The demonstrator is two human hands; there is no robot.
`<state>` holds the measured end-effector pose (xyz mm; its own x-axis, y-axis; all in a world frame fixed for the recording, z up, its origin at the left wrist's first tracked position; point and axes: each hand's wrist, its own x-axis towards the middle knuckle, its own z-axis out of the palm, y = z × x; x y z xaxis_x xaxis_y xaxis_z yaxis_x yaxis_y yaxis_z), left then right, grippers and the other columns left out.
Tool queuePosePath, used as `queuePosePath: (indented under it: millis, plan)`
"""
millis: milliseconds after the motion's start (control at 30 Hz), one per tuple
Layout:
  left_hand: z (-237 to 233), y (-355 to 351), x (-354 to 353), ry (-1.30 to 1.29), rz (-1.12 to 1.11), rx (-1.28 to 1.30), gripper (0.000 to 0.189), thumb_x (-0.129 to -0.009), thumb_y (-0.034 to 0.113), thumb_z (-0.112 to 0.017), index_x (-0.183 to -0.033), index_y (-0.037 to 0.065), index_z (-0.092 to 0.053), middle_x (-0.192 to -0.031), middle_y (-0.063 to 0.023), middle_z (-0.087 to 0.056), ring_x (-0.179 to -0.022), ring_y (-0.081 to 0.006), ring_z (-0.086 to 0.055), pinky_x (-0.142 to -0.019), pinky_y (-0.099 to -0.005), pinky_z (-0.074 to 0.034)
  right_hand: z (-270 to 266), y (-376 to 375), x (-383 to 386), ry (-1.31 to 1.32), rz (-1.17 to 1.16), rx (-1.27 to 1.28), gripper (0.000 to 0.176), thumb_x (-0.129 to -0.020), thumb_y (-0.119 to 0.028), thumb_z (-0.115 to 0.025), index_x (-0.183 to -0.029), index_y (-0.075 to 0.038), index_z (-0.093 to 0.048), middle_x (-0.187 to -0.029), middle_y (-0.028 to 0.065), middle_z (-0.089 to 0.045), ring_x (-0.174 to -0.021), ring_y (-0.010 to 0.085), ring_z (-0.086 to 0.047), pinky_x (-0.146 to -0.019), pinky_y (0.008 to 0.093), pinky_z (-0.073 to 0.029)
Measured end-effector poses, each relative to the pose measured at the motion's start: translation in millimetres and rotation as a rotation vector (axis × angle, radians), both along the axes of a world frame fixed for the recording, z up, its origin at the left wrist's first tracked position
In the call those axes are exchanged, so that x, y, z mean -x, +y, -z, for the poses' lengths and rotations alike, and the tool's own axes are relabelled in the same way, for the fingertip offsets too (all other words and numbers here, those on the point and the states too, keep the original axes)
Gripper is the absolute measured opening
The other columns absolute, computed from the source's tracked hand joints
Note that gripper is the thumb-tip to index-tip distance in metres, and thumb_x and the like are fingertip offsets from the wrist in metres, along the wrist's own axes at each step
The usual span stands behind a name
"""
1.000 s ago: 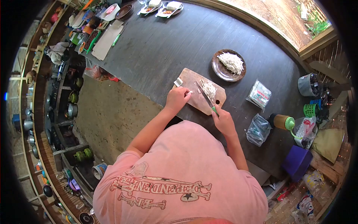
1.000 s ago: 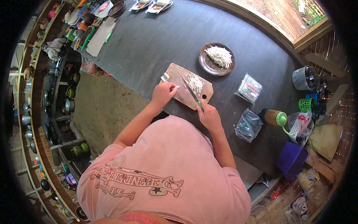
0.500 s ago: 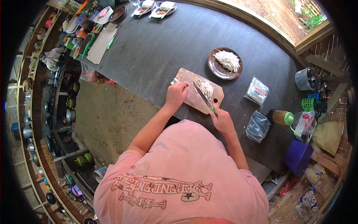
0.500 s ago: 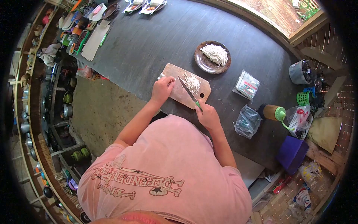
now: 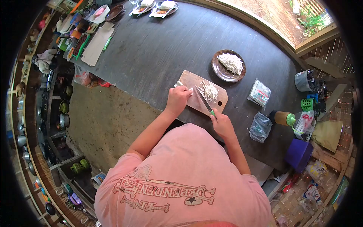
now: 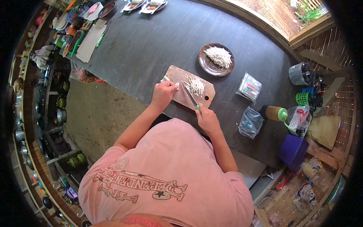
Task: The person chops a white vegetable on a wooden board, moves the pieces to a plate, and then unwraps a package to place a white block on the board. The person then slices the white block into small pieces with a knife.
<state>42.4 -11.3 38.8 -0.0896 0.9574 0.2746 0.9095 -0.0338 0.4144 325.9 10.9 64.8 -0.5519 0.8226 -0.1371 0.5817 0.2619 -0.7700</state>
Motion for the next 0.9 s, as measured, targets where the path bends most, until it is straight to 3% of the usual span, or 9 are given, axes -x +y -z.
queuePosePath:
  millis: [300, 533, 700, 900]
  plan:
    - [6.9, 11.9, 32.4, 0.027, 0.206, -0.151, 0.004, -0.096, 0.023, -0.079, -0.096, 0.019, -0.081, -0.102, 0.0066, -0.076, -0.098, -0.0174, -0.070, -0.091, -0.0413, -0.046, -7.1, -31.6, 27.9, -0.094, 0.112, 0.022, 0.040, -0.110, -0.023, -0.066, -0.144, -0.002, -0.066, -0.105, 0.0306, -0.077, -0.101, 0.0521, -0.074, -0.087, 0.0596, -0.057]
    - [14.9, 13.0, 51.3, 0.075, 0.433, -0.249, 0.007, -0.097, 0.023, -0.078, -0.097, 0.017, -0.080, -0.112, 0.0051, -0.076, -0.099, -0.0160, -0.070, -0.093, -0.0411, -0.047, -12.0, -68.1, 57.4, -0.134, 0.224, 0.017, 0.041, -0.110, -0.022, -0.065, -0.146, -0.002, -0.063, -0.101, 0.0310, -0.075, -0.096, 0.0529, -0.073, -0.084, 0.0614, -0.056]
    - [21.2, 17.7, 65.7, 0.093, 0.533, -0.226, 0.018, -0.098, 0.024, -0.079, -0.114, 0.016, -0.081, -0.124, 0.0047, -0.078, -0.103, -0.0161, -0.071, -0.094, -0.0395, -0.048, -7.5, -88.1, 79.6, -0.185, 0.286, -0.017, 0.040, -0.112, -0.021, -0.063, -0.146, -0.001, -0.061, -0.098, 0.0300, -0.076, -0.094, 0.0518, -0.073, -0.082, 0.0608, -0.057]
    - [31.1, 24.6, 76.0, 0.063, 0.637, -0.262, 0.027, -0.096, 0.025, -0.079, -0.122, 0.019, -0.081, -0.125, 0.0041, -0.078, -0.104, -0.0157, -0.071, -0.098, -0.0395, -0.049, -0.4, -106.6, 104.5, -0.292, 0.340, -0.062, 0.039, -0.113, -0.021, -0.062, -0.146, 0.000, -0.059, -0.098, 0.0285, -0.077, -0.092, 0.0495, -0.075, -0.080, 0.0599, -0.059]
